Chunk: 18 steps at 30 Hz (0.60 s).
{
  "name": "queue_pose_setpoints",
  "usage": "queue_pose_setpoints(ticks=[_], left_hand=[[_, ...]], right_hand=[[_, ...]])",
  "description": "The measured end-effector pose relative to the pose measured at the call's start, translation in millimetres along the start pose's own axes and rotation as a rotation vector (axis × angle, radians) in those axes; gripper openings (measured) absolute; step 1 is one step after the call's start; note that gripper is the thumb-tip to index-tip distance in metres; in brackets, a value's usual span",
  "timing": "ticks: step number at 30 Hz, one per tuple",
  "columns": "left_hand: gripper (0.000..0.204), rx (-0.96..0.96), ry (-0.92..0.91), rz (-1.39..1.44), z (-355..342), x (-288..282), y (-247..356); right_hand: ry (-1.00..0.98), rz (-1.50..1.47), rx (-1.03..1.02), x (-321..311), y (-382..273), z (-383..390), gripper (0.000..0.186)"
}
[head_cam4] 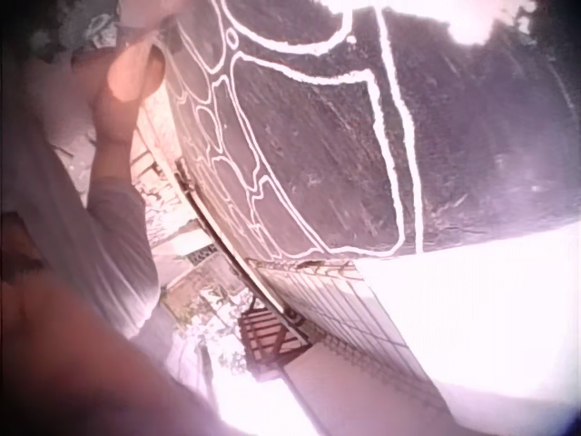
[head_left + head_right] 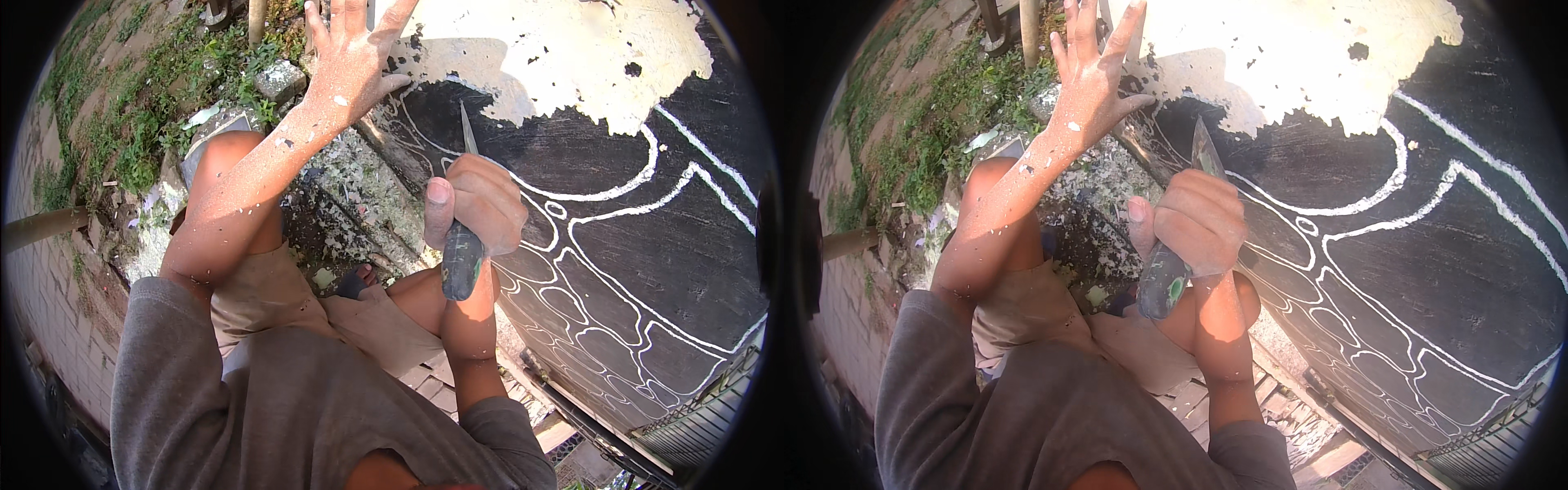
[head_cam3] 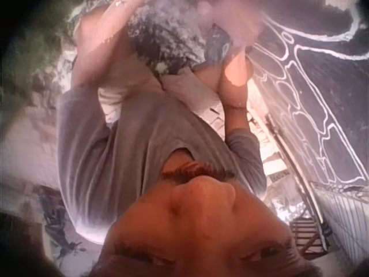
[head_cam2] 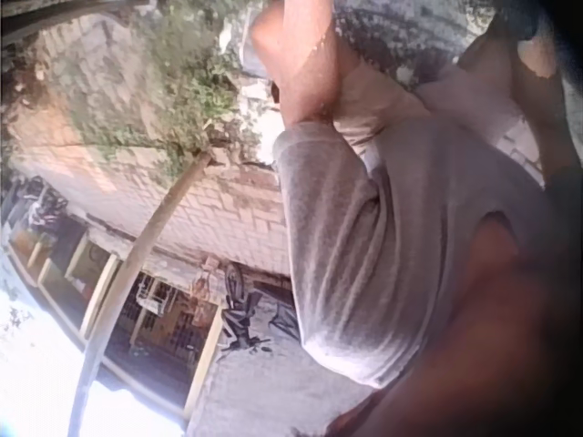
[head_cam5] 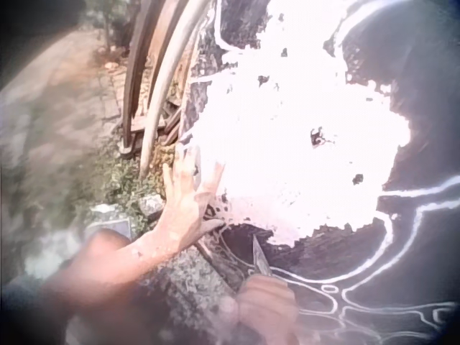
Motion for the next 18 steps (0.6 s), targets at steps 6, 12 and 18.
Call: queue_pose_setpoints(ticks=[6,12,18], left_hand=[[0.110,0.030,0.062,0.010,1,-4,2],[0.106,0.047,0.065,0.010,5,-4,5],[0.107,0.068,0.209,0.090,4,-18,7]], right_hand=[[0.012,-0.033,-0.036,-3,-2,-6,0.037],[-0.013,0.017,0.022,6,13,2,0.036],[-0.025,-0.036,0.054,-5,8,2,0.034]])
Point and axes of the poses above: each hand's wrist, its own z-axis away from the middle knuckle, its own x-axis out of the palm, y = z × x, the point moved 8 cm from there along -z, towards the middle knuckle, and after that the axes turned 6 degrees about -x, right-handed, at the moved point
